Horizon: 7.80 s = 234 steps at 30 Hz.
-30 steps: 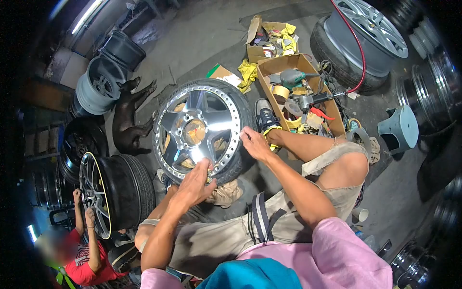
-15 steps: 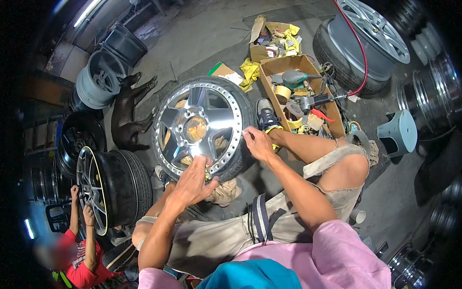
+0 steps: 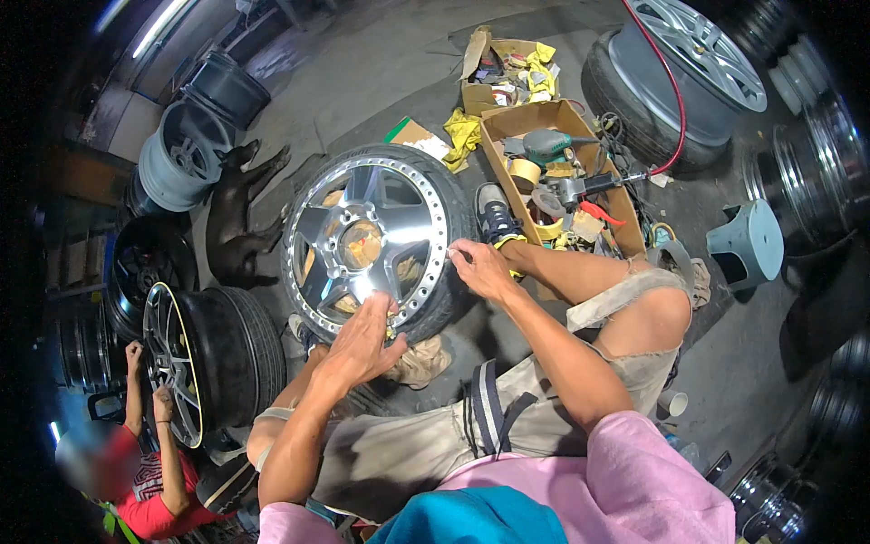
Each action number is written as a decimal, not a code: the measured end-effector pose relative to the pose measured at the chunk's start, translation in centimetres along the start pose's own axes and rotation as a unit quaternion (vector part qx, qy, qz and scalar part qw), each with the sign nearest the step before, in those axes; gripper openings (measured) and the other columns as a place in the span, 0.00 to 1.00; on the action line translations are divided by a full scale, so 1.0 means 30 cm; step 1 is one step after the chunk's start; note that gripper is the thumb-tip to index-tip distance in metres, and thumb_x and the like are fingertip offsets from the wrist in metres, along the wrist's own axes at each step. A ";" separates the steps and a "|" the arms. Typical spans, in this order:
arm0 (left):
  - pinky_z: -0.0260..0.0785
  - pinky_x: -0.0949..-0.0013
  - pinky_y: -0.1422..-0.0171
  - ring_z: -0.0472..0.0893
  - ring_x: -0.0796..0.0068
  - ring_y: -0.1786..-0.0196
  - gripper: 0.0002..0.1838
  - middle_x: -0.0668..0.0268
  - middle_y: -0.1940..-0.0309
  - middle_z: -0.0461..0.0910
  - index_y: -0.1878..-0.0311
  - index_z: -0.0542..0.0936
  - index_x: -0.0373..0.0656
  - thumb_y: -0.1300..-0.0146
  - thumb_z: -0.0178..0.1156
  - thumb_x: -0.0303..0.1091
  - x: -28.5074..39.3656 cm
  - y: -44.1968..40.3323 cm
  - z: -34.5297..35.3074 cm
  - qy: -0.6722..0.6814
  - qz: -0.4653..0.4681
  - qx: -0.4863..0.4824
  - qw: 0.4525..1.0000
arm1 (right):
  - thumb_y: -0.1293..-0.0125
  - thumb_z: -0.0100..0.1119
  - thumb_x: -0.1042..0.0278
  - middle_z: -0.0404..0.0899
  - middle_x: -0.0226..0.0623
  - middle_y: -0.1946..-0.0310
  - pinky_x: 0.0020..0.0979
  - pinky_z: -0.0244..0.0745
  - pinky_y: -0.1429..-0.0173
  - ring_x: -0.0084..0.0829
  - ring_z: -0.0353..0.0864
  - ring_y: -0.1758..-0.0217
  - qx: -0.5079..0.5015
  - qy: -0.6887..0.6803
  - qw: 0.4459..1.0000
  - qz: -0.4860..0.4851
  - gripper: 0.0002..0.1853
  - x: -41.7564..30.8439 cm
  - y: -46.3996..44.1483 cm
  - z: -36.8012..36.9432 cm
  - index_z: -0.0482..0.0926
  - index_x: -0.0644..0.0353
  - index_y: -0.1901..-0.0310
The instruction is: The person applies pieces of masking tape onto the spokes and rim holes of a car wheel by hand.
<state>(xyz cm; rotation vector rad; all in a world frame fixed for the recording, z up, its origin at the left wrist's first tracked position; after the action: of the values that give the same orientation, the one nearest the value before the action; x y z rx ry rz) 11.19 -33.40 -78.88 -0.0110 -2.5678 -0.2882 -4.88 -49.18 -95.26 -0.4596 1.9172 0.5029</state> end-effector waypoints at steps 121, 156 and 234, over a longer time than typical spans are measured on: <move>0.76 0.45 0.50 0.83 0.43 0.54 0.08 0.50 0.63 0.81 0.63 0.81 0.39 0.42 0.63 0.32 -0.285 0.289 0.158 0.043 -0.085 0.018 0.995 | 0.36 0.71 0.61 0.72 0.42 0.55 0.48 0.82 0.55 0.48 0.85 0.57 -0.174 0.372 0.882 -0.232 0.18 -0.346 0.175 0.292 0.72 0.59 0.55; 0.79 0.49 0.50 0.86 0.45 0.56 0.28 0.51 0.60 0.86 0.33 0.77 0.34 0.35 0.67 0.34 -0.374 0.318 0.157 0.081 -0.179 0.128 0.972 | 0.33 0.63 0.72 0.73 0.45 0.55 0.55 0.79 0.54 0.56 0.84 0.55 -0.177 0.291 0.899 -0.274 0.08 -0.488 0.199 0.497 0.77 0.59 0.55; 0.79 0.66 0.65 0.85 0.68 0.72 0.17 0.61 0.74 0.86 0.66 0.89 0.40 0.42 0.76 0.46 -0.906 0.580 0.200 0.177 -0.423 0.180 0.870 | 0.35 0.66 0.76 0.77 0.41 0.59 0.41 0.82 0.52 0.44 0.87 0.55 -0.080 0.101 0.966 -0.225 0.09 -0.554 0.178 0.269 0.82 0.60 0.54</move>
<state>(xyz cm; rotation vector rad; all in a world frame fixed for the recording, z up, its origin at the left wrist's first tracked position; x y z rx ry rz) 32.27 -13.75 -94.62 1.2075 -2.0674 -0.0996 4.65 -38.92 -82.09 -1.0586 1.8899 0.3184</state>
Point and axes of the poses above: each hand's wrist, its own y-axis away from the middle knuckle, its own z-axis out of the palm, x = y × z, the point moved 5 cm from there along -y, towards the middle knuckle
